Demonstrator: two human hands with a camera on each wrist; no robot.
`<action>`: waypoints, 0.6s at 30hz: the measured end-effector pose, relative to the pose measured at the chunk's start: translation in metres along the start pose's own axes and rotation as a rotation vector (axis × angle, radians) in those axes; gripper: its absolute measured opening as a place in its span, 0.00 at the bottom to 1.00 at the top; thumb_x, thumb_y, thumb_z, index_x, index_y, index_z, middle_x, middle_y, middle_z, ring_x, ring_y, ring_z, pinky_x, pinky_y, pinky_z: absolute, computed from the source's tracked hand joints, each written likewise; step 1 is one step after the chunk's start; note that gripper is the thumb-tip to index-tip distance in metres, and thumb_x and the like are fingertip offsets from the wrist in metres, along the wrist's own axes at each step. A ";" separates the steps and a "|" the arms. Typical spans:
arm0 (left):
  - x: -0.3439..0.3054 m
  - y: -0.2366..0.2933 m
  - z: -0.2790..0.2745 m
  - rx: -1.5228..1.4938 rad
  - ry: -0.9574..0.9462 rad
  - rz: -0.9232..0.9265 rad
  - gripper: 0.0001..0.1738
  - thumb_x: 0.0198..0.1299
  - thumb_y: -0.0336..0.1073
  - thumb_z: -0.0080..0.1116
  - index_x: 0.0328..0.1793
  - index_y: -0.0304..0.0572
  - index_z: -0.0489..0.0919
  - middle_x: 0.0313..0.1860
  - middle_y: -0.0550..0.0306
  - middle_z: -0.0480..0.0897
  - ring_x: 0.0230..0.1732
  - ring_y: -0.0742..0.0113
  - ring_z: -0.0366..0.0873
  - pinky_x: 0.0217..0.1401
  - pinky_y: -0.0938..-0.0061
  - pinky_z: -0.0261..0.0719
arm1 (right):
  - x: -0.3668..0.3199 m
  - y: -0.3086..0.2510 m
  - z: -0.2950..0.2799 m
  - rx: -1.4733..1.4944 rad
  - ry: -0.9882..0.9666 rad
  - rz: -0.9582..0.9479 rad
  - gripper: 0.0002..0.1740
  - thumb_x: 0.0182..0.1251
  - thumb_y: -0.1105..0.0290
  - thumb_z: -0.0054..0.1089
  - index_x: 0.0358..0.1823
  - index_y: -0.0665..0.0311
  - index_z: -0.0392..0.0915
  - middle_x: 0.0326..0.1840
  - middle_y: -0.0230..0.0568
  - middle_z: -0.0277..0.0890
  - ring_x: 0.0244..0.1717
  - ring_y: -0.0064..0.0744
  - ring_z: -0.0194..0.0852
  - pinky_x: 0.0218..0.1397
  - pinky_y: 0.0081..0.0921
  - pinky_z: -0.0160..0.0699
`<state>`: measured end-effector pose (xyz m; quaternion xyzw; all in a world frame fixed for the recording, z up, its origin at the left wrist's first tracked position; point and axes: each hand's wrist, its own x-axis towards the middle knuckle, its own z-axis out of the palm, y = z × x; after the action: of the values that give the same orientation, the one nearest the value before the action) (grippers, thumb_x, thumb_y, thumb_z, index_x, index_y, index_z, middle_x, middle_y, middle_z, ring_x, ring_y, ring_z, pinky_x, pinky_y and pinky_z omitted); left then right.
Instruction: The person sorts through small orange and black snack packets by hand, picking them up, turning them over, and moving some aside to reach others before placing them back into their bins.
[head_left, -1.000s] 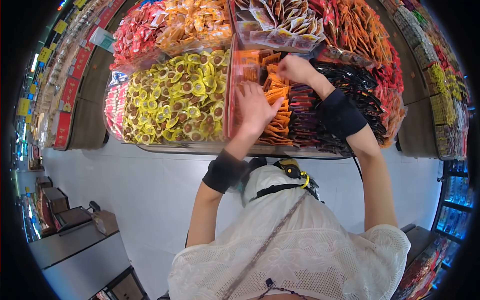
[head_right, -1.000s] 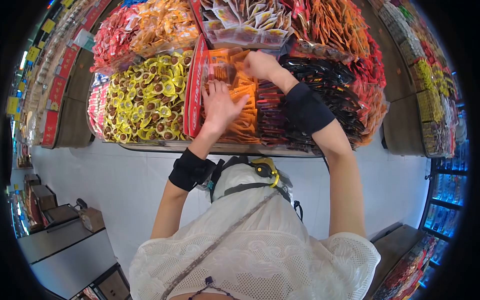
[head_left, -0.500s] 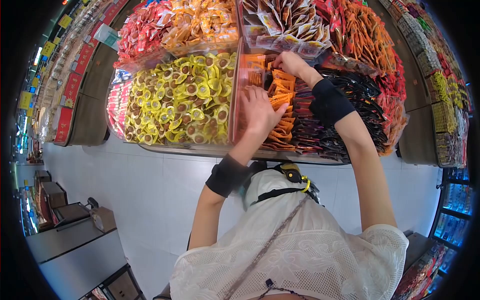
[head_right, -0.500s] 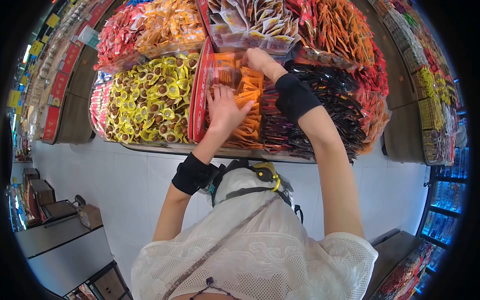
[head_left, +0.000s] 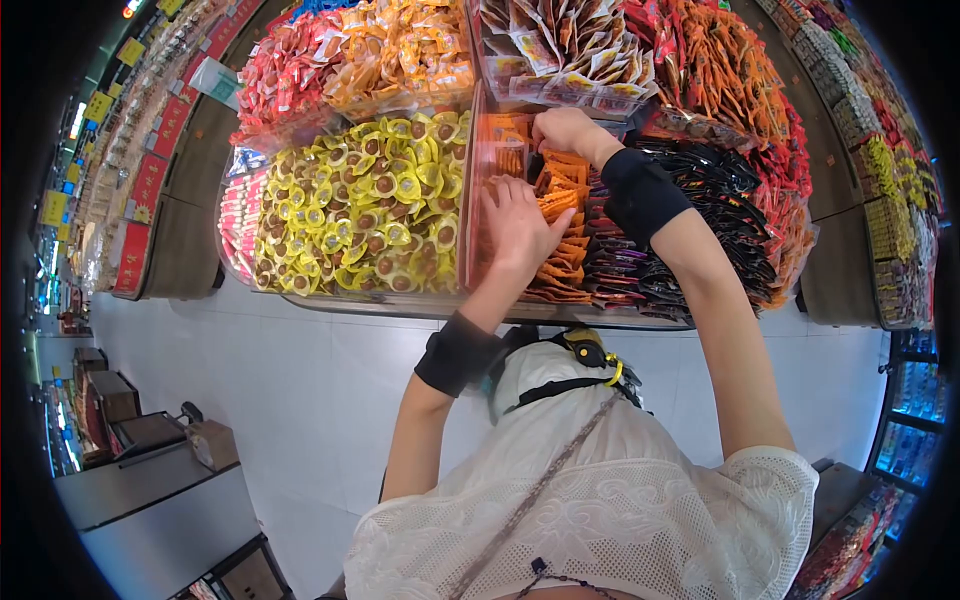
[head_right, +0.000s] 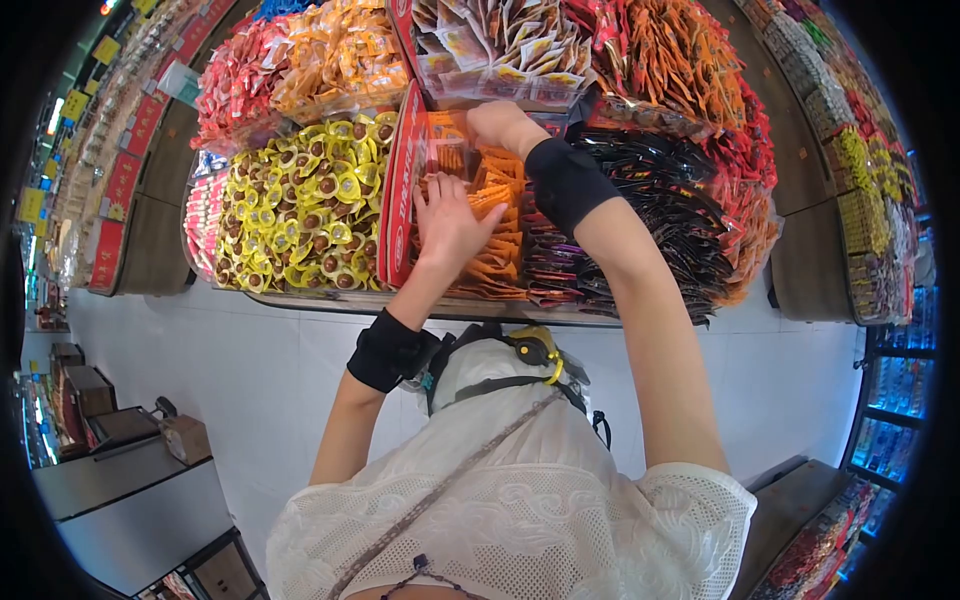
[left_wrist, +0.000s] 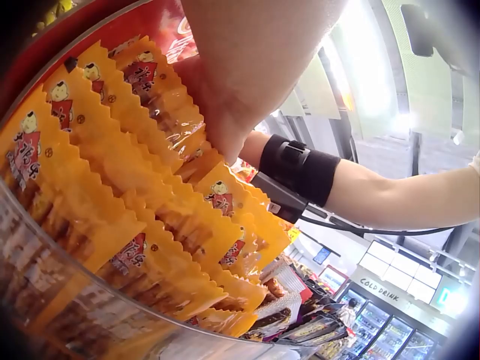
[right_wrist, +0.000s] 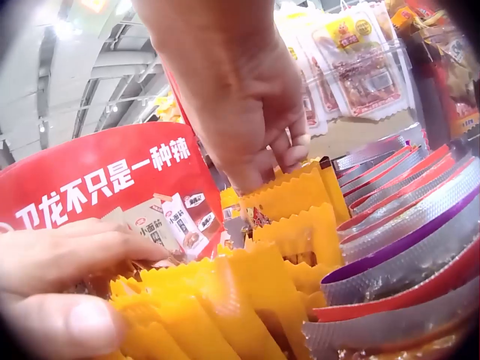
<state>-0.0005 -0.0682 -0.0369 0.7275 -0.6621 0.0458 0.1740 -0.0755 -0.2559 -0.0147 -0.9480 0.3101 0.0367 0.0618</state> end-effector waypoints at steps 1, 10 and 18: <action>0.000 0.000 0.000 0.006 0.003 0.004 0.43 0.51 0.65 0.51 0.53 0.26 0.70 0.57 0.36 0.69 0.63 0.45 0.60 0.67 0.52 0.50 | 0.001 0.000 0.002 -0.039 0.023 -0.010 0.08 0.50 0.64 0.62 0.32 0.56 0.82 0.32 0.44 0.80 0.38 0.46 0.77 0.40 0.40 0.73; -0.002 -0.001 0.006 0.039 0.056 0.020 0.43 0.51 0.66 0.50 0.53 0.25 0.70 0.55 0.35 0.70 0.62 0.45 0.61 0.66 0.52 0.52 | -0.029 -0.004 -0.025 0.008 0.337 -0.014 0.10 0.58 0.63 0.50 0.32 0.59 0.78 0.30 0.46 0.79 0.36 0.49 0.77 0.40 0.42 0.74; 0.000 -0.002 0.005 0.074 0.004 0.016 0.46 0.52 0.70 0.43 0.54 0.26 0.71 0.56 0.39 0.70 0.62 0.48 0.60 0.66 0.50 0.51 | -0.094 0.004 -0.071 0.453 0.645 0.224 0.10 0.61 0.62 0.54 0.36 0.60 0.77 0.25 0.44 0.77 0.29 0.43 0.77 0.31 0.34 0.72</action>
<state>0.0004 -0.0693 -0.0423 0.7279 -0.6656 0.0731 0.1476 -0.1512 -0.2141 0.0652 -0.8336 0.4152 -0.3252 0.1641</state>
